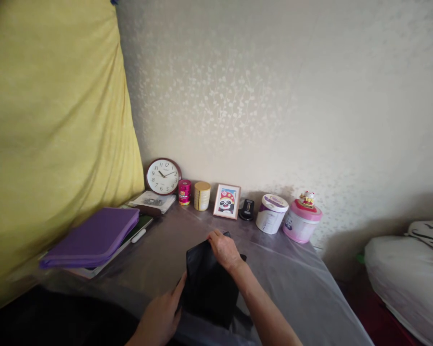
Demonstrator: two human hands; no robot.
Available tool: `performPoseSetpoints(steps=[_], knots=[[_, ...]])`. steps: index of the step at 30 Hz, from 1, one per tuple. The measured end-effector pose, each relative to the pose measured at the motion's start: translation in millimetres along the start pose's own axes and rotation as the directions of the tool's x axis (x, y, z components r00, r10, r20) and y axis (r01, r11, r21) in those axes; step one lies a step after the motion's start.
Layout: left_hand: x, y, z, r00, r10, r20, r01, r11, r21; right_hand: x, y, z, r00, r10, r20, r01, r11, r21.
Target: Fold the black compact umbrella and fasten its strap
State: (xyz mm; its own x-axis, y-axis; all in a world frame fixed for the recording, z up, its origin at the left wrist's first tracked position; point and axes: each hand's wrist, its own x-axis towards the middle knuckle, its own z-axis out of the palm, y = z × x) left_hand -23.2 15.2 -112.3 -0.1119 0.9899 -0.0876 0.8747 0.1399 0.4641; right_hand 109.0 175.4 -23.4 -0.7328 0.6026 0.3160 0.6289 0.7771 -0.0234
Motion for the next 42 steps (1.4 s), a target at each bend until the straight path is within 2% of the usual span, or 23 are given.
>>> performPoseSetpoints(steps=[5,9,11,14,18,22,25,28,31,34,42], knots=[[-0.7,5.0,4.1,0.998,-0.016,0.066,0.011,0.998,0.063,2.3,-10.0,37.7,0.999,-0.039,0.008,0.039,0.995,-0.090],[-2.9,6.4,4.9,0.997,-0.048,0.064,0.048,0.999,0.004,1.9,-12.8,51.4,0.998,-0.061,-0.021,0.058,0.992,-0.109],[-4.5,7.4,4.9,0.998,-0.049,0.042,0.050,0.998,-0.024,1.3,-11.9,52.8,0.998,-0.063,-0.025,0.060,0.992,-0.111],[-5.4,8.5,5.4,1.000,0.010,0.020,-0.009,0.999,-0.046,0.3,-10.2,53.5,0.997,-0.073,-0.020,0.070,0.992,-0.109],[-2.6,7.8,7.0,0.995,0.086,0.048,-0.088,0.995,0.054,0.6,-7.9,55.6,0.996,-0.083,-0.021,0.081,0.992,-0.099],[-1.2,9.6,5.5,0.993,0.089,0.080,-0.097,0.990,0.098,-3.0,-7.6,54.8,0.997,-0.061,-0.049,0.061,0.998,-0.009],[-1.8,11.8,4.2,0.993,0.071,0.097,-0.081,0.992,0.093,-18.7,-14.1,49.9,0.990,-0.025,-0.141,0.045,0.988,0.146],[-1.4,11.9,4.8,0.992,0.070,0.102,-0.079,0.994,0.079,-45.7,-25.9,46.6,0.983,-0.043,-0.181,0.096,0.950,0.296],[0.2,11.0,5.8,0.992,0.065,0.110,-0.076,0.992,0.102,-68.8,-32.4,49.9,0.977,-0.085,-0.198,0.147,0.935,0.324],[1.1,11.8,5.1,0.993,0.049,0.105,-0.063,0.989,0.137,-74.4,-24.6,58.7,0.976,-0.084,-0.202,0.139,0.951,0.277],[0.1,13.1,6.3,0.993,0.004,0.114,-0.022,0.988,0.155,-48.2,21.3,76.9,0.984,-0.005,-0.176,0.039,0.981,0.191]])
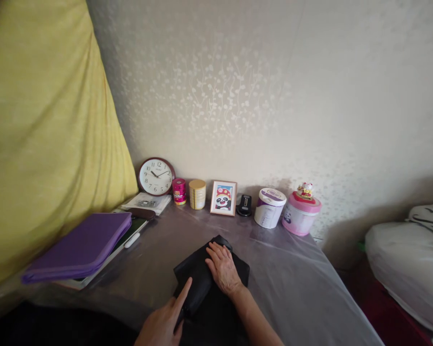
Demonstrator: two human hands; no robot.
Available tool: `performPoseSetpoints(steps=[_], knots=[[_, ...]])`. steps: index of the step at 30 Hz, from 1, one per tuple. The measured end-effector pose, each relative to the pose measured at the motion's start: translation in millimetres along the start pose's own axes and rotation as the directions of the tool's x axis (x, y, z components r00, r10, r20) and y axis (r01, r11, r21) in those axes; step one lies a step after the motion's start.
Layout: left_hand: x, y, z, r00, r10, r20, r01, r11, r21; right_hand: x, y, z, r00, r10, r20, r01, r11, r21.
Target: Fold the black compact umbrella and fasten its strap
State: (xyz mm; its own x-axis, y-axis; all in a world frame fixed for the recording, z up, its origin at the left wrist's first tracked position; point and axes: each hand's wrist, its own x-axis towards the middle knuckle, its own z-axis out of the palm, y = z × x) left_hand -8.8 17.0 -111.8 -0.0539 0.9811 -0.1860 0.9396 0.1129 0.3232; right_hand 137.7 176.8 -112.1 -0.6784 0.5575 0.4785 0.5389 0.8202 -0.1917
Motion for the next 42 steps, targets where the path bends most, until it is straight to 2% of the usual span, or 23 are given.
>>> performPoseSetpoints(steps=[6,11,13,15,18,20,21,23,26,28,30,32,33,35,37,40,42], knots=[[2.6,0.0,1.0,0.998,-0.048,0.032,0.049,0.999,-0.021,16.6,29.7,7.8,0.995,0.101,-0.008,-0.101,0.995,-0.018],[1.7,1.8,0.3,0.997,-0.063,0.034,0.065,0.997,-0.052,34.0,47.7,8.2,0.976,0.211,0.045,-0.211,0.977,-0.022],[0.8,2.7,0.0,0.997,-0.069,0.038,0.071,0.996,-0.058,37.0,38.5,3.7,0.971,0.240,-0.009,-0.240,0.968,-0.076],[0.5,3.3,0.2,0.995,-0.083,0.046,0.086,0.995,-0.054,34.6,17.6,-1.2,0.978,0.196,-0.069,-0.202,0.975,-0.096],[1.2,2.7,2.5,0.996,-0.085,0.037,0.086,0.995,-0.050,23.8,-22.2,-3.1,1.000,-0.021,0.011,0.021,1.000,0.004],[2.0,1.4,5.1,0.997,-0.079,0.027,0.080,0.996,-0.050,18.6,-39.9,0.3,0.985,-0.133,0.109,0.126,0.990,0.063],[2.1,0.7,6.3,0.997,-0.076,0.021,0.077,0.996,-0.052,18.2,-43.1,2.7,0.982,-0.141,0.130,0.134,0.989,0.062],[2.0,-0.4,8.1,0.997,-0.079,0.011,0.080,0.995,-0.061,22.3,-37.3,6.4,0.991,-0.079,0.109,0.078,0.997,0.015],[1.4,-0.1,9.1,0.995,-0.096,0.017,0.097,0.991,-0.089,32.1,-6.9,5.1,0.996,0.084,-0.017,-0.085,0.995,-0.060],[1.3,1.5,9.0,0.993,-0.113,0.036,0.116,0.987,-0.110,31.3,17.0,-1.0,0.971,0.208,-0.119,-0.219,0.972,-0.085],[1.3,3.9,8.2,0.990,-0.132,0.048,0.137,0.982,-0.128,19.1,36.9,-9.0,0.931,0.297,-0.211,-0.319,0.944,-0.080],[1.0,7.1,6.6,0.987,-0.153,0.052,0.158,0.977,-0.142,-3.4,49.4,-16.8,0.834,0.424,-0.353,-0.438,0.898,0.042],[0.7,8.8,5.6,0.986,-0.160,0.054,0.166,0.976,-0.143,-17.0,52.3,-20.1,0.786,0.496,-0.368,-0.492,0.863,0.114],[-0.2,12.3,3.3,0.984,-0.168,0.054,0.174,0.975,-0.138,-44.7,51.2,-24.9,0.694,0.636,-0.336,-0.588,0.771,0.245],[-1.2,15.4,1.8,0.984,-0.173,0.044,0.177,0.975,-0.132,-67.8,42.1,-27.3,0.638,0.734,-0.232,-0.652,0.676,0.344],[-1.9,18.0,2.1,0.985,-0.173,0.028,0.175,0.975,-0.134,-87.9,20.5,-27.9,0.587,0.806,-0.074,-0.707,0.555,0.438],[-1.8,18.1,3.0,0.986,-0.169,0.017,0.169,0.976,-0.139,-92.3,6.2,-27.8,0.585,0.811,-0.018,-0.709,0.522,0.473]])
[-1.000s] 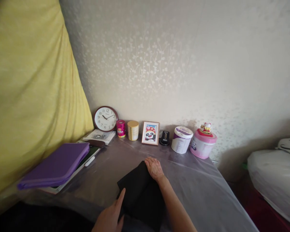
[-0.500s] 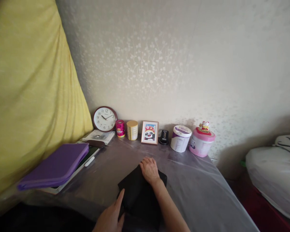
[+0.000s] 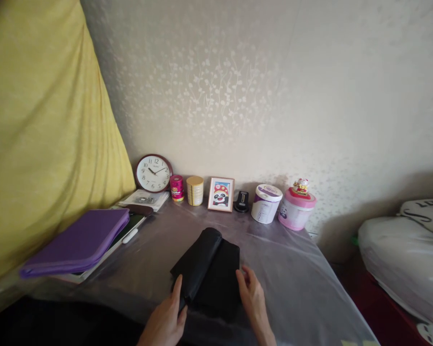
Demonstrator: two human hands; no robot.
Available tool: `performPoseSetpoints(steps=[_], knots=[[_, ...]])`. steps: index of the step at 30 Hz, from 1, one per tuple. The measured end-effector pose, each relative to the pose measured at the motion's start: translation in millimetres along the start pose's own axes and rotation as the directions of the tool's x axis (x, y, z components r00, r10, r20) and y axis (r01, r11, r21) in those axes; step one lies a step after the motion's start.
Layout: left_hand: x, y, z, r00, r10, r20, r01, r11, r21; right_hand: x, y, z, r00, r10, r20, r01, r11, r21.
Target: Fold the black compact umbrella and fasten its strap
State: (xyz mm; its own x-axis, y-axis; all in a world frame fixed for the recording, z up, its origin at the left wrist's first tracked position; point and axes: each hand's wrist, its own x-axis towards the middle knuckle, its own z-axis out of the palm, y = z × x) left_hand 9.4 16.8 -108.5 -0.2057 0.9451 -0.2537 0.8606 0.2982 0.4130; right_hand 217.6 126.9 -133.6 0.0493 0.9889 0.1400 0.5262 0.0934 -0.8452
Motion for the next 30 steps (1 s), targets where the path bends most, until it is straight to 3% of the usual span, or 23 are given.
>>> performPoseSetpoints(steps=[11,21,25,30], knots=[[0.6,-4.1,-6.3,1.000,-0.003,-0.014,0.002,0.999,-0.036,-20.8,-28.8,12.7,0.997,-0.057,0.043,0.055,0.997,0.054],[3.8,-6.6,1.1,0.999,0.009,-0.041,-0.009,1.000,-0.010,-2.9,-90.5,53.6,0.965,-0.212,0.155,0.169,0.953,0.250],[5.0,-8.4,4.7,0.999,0.025,-0.047,-0.025,1.000,0.002,6.8,-102.1,77.3,0.961,-0.213,0.178,0.175,0.963,0.206],[6.5,-7.5,5.0,0.999,0.024,-0.026,-0.023,0.999,0.027,11.6,-102.6,102.9,0.959,-0.158,0.236,0.155,0.987,0.034]])
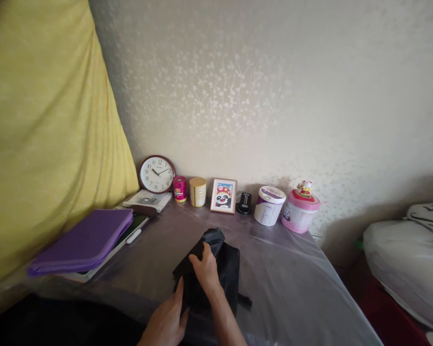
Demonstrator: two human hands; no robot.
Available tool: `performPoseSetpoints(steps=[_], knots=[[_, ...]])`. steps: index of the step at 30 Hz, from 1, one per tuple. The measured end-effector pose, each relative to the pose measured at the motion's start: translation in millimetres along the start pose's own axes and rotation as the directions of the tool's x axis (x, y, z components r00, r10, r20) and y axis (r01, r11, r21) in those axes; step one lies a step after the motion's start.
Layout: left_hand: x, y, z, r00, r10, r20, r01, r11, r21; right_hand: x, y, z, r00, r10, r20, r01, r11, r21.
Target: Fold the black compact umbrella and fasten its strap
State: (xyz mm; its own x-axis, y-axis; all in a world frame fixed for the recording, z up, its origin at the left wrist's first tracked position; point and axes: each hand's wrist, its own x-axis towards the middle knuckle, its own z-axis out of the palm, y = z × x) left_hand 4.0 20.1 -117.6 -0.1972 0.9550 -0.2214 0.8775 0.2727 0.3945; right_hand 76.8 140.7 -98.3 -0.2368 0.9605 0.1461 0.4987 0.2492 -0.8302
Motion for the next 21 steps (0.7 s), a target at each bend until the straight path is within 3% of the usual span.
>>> performPoseSetpoints(steps=[6,11,21], knots=[[-1.6,-2.1,-2.3,1.000,0.018,-0.005,-0.018,1.000,-0.017,2.6,2.8,5.5,0.997,0.015,0.073,-0.002,0.984,-0.179],[-10.4,-6.5,-3.7,0.994,0.063,-0.088,-0.069,0.995,-0.072,3.1,4.7,3.2,0.996,0.026,0.081,-0.010,0.981,-0.193],[-2.6,6.4,-5.4,0.997,0.076,0.025,-0.080,0.977,0.198,-0.6,-5.9,-2.7,0.989,0.029,0.148,0.001,0.980,-0.197]])
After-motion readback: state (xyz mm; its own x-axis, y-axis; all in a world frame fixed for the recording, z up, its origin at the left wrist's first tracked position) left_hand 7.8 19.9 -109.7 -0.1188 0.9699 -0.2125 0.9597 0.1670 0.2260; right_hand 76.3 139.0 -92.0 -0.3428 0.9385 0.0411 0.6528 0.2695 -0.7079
